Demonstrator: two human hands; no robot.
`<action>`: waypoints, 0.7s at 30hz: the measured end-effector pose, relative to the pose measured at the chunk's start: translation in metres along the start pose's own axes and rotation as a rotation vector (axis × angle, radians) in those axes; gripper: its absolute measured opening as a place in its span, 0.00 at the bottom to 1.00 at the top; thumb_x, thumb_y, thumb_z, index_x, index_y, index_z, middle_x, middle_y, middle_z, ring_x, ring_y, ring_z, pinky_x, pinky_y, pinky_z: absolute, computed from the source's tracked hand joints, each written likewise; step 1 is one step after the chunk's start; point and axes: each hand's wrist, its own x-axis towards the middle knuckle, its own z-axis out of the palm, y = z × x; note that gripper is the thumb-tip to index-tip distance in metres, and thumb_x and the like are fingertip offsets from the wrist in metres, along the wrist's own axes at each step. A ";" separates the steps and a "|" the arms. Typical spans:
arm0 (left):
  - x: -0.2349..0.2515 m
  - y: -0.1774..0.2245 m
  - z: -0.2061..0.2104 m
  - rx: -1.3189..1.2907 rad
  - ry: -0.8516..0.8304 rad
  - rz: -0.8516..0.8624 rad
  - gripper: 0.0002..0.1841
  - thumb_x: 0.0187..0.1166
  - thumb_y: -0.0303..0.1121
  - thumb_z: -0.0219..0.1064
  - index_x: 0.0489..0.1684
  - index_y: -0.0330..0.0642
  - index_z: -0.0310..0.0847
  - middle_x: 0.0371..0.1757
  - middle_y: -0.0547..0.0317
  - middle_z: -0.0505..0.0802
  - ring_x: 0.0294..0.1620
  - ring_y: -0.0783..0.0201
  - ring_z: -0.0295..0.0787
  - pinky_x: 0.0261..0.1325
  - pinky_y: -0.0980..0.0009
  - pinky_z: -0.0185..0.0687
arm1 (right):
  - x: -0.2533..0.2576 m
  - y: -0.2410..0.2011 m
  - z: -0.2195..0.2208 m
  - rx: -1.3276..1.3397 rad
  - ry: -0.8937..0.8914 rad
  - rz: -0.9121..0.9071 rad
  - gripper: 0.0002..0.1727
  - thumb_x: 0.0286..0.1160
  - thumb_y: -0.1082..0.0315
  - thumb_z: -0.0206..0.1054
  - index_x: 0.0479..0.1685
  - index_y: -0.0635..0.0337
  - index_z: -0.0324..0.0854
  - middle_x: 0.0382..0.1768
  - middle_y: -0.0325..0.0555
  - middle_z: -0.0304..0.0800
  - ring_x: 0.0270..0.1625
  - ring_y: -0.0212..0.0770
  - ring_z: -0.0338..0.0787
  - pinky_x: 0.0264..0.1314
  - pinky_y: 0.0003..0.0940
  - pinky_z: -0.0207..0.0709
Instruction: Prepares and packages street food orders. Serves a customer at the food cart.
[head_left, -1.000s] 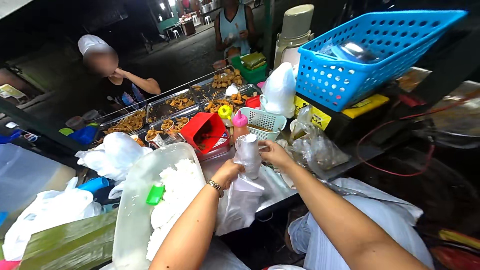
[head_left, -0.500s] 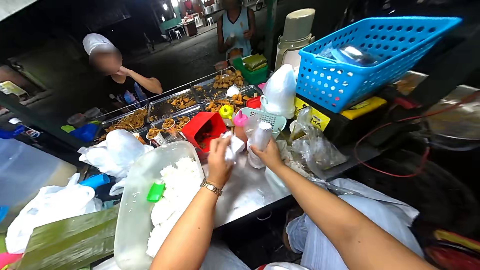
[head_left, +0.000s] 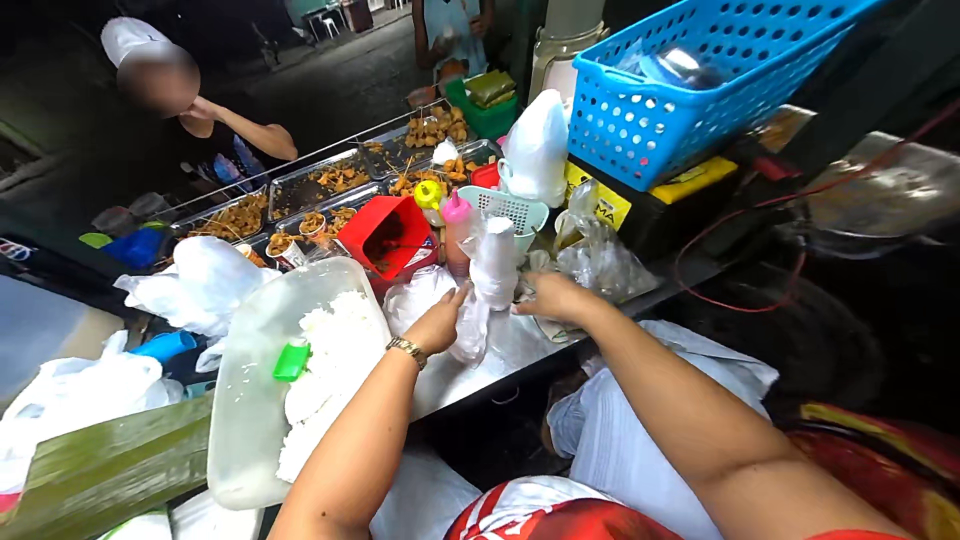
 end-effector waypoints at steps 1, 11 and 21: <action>-0.004 -0.003 -0.005 -0.051 0.057 -0.007 0.44 0.75 0.13 0.59 0.96 0.37 0.42 0.91 0.32 0.61 0.87 0.40 0.66 0.87 0.47 0.63 | -0.011 -0.006 -0.008 -0.087 -0.065 0.029 0.36 0.77 0.51 0.75 0.70 0.77 0.77 0.67 0.78 0.79 0.73 0.73 0.79 0.75 0.71 0.68; -0.023 -0.022 -0.030 -0.648 0.259 0.181 0.33 0.81 0.20 0.62 0.89 0.33 0.56 0.73 0.44 0.85 0.68 0.65 0.86 0.73 0.69 0.79 | -0.015 -0.070 0.016 0.318 0.190 -0.513 0.38 0.83 0.55 0.69 0.89 0.62 0.64 0.79 0.61 0.77 0.76 0.54 0.81 0.76 0.46 0.75; -0.030 -0.016 -0.038 -1.068 0.697 0.080 0.06 0.86 0.22 0.60 0.37 0.36 0.78 0.28 0.63 0.87 0.29 0.73 0.85 0.40 0.74 0.85 | 0.009 -0.078 0.028 0.791 0.340 -0.434 0.10 0.80 0.65 0.70 0.42 0.66 0.90 0.34 0.40 0.91 0.38 0.24 0.84 0.49 0.25 0.79</action>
